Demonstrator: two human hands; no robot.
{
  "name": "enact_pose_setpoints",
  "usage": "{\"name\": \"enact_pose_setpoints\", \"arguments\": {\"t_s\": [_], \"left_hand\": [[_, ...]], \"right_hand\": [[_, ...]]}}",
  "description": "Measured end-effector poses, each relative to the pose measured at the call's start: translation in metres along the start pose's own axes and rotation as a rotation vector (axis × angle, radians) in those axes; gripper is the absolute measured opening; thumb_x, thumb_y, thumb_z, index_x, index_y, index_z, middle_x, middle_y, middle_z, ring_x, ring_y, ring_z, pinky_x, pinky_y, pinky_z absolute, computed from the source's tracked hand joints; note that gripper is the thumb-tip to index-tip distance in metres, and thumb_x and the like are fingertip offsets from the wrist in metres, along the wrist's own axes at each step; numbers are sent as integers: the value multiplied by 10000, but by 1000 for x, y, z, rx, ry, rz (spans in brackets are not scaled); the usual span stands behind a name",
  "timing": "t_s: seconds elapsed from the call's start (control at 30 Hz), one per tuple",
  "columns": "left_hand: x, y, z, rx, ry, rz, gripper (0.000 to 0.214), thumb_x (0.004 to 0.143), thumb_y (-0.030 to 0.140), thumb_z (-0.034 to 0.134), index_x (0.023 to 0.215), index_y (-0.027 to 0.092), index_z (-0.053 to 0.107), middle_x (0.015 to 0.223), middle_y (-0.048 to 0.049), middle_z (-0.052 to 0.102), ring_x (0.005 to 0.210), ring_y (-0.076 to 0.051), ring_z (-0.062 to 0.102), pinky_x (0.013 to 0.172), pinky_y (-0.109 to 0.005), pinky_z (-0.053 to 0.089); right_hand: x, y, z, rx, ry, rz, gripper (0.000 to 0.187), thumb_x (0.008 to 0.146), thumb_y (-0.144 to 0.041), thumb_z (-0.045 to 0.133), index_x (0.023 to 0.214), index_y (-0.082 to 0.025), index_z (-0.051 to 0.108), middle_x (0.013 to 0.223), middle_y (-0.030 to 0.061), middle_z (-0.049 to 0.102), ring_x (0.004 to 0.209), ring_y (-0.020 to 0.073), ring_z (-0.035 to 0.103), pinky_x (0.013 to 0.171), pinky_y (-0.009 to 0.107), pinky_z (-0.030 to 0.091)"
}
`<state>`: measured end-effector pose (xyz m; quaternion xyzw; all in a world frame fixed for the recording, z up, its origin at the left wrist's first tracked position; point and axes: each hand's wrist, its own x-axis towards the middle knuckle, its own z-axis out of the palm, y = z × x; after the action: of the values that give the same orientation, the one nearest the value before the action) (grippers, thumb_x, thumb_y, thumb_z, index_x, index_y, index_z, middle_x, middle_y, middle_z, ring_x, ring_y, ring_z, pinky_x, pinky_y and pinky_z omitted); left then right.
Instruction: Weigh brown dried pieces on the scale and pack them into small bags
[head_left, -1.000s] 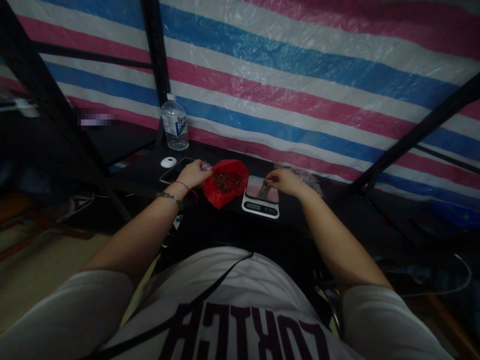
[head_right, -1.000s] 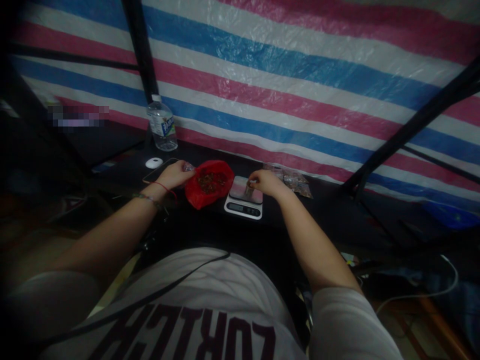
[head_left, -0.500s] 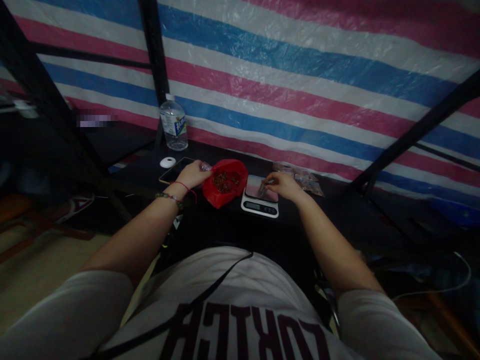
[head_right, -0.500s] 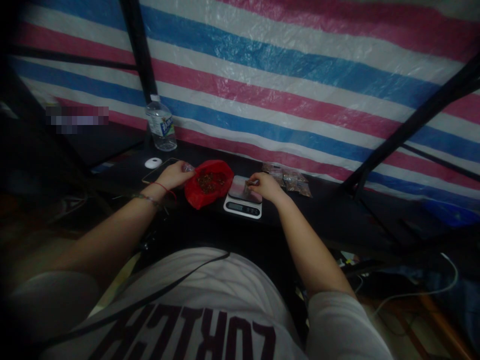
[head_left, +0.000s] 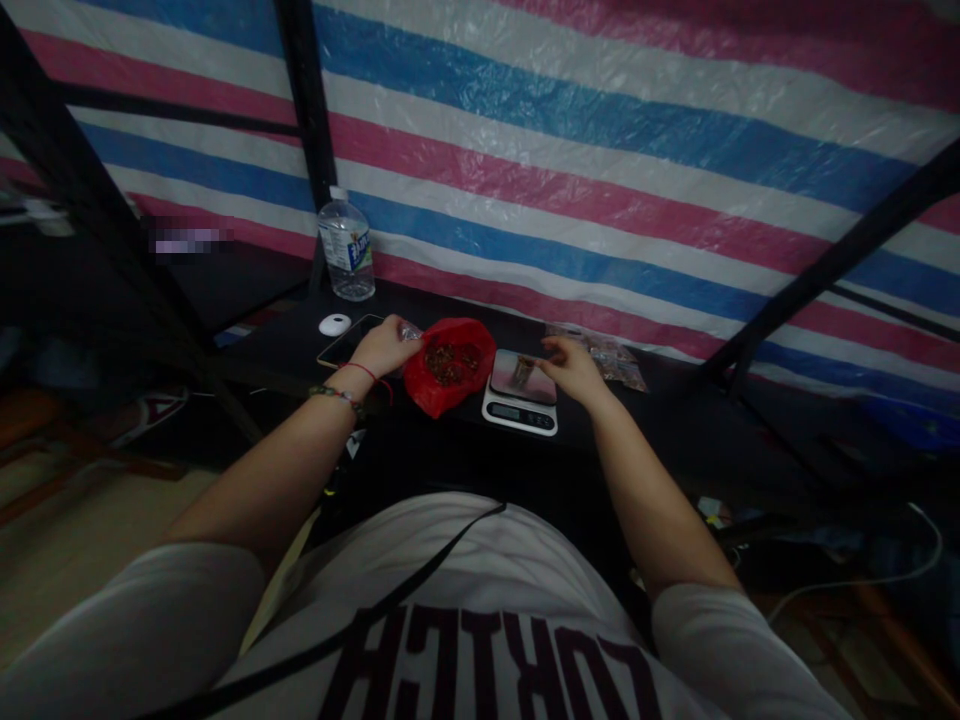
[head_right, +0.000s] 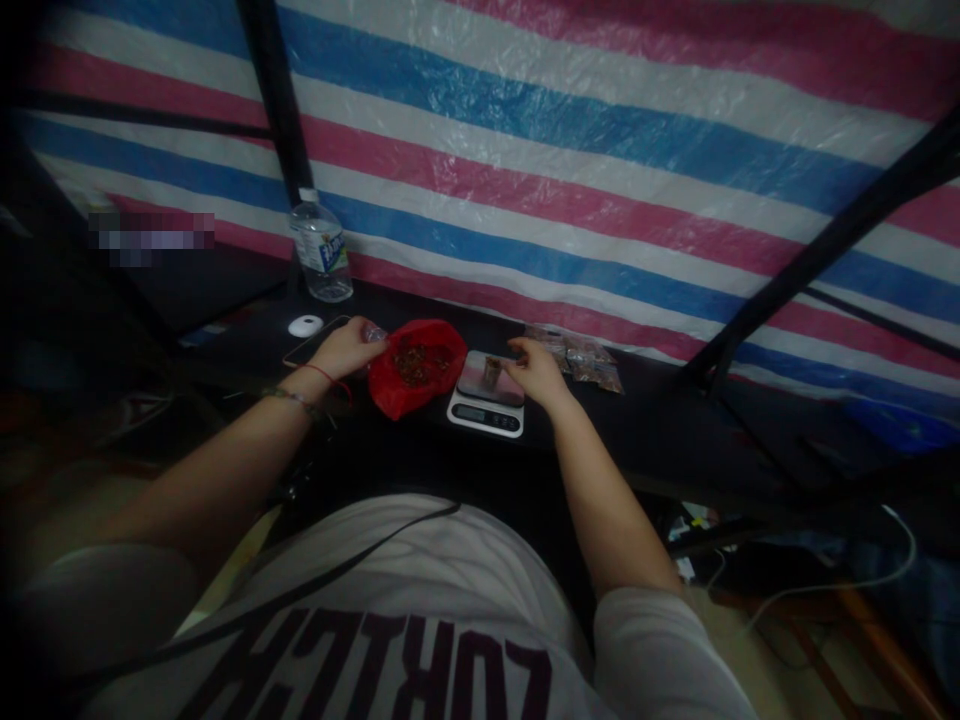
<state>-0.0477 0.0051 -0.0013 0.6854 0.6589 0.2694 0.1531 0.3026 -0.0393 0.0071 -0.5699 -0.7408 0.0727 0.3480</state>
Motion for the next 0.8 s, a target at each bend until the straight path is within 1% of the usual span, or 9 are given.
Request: {"name": "enact_pose_setpoints", "arguments": {"t_s": [0.13,0.2,0.27,0.33,0.43,0.5,0.57,0.67,0.8], "left_hand": [[-6,9,-8,-30,78,17,556,729,509,613,1157,169,512,1033,-132,655,923,-267,634,815,-333,476],[-13,21,-13,-66,170,67,598,739,485,614,1218,160,463,1079,-127,634,970,-263,621,864,-337,467],[-25,36,-17,-99,259,168,663,741,480,618,1275,148,410,1156,-127,597,1035,-264,597,917,-343,450],[-39,55,-18,-122,269,305,690,733,488,627,1283,139,398,1205,-122,568,1079,-264,576,956,-348,433],[-64,81,-13,-127,189,502,680,707,506,648,1246,148,438,1210,-110,567,1085,-267,575,958,-348,438],[-77,92,-7,-111,120,584,646,694,485,662,1220,163,468,1194,-103,582,1103,-274,568,970,-357,432],[-87,100,-1,-88,48,629,611,686,456,670,1201,180,491,1180,-102,595,1103,-280,570,974,-367,428],[-96,105,6,-48,-19,682,571,682,376,662,1199,192,504,1168,-108,607,1103,-288,573,976,-383,425],[-100,107,8,2,-39,746,518,662,314,654,1150,185,537,1107,-116,627,1064,-299,585,953,-408,430]], "right_hand": [[-7,1,-12,52,187,73,285,821,-297,513,1025,-156,653,934,80,678,803,192,618,774,335,496],[-10,-4,-17,112,243,89,298,850,-285,436,1016,-159,649,897,76,676,813,193,622,772,329,495],[-15,-15,-21,196,256,97,328,867,-294,393,1062,-167,624,924,76,668,779,176,618,721,306,500],[-23,-33,-23,299,192,98,344,881,-322,379,1114,-185,592,987,74,654,748,153,613,649,270,498],[-38,-67,-23,444,-24,70,330,883,-352,412,1120,-211,593,1049,62,640,782,144,625,608,234,496],[-47,-87,-20,499,-163,33,310,877,-345,449,1105,-217,616,1065,52,639,823,147,631,629,230,504],[-51,-101,-15,501,-263,-6,275,873,-306,468,1070,-223,641,1043,34,650,845,146,630,667,232,506],[-49,-111,-4,415,-333,-70,213,861,-230,475,941,-213,671,919,8,671,825,138,618,730,240,489],[-40,-115,7,296,-356,-106,155,810,-172,513,788,-180,666,780,0,664,757,138,607,697,233,453]]}}
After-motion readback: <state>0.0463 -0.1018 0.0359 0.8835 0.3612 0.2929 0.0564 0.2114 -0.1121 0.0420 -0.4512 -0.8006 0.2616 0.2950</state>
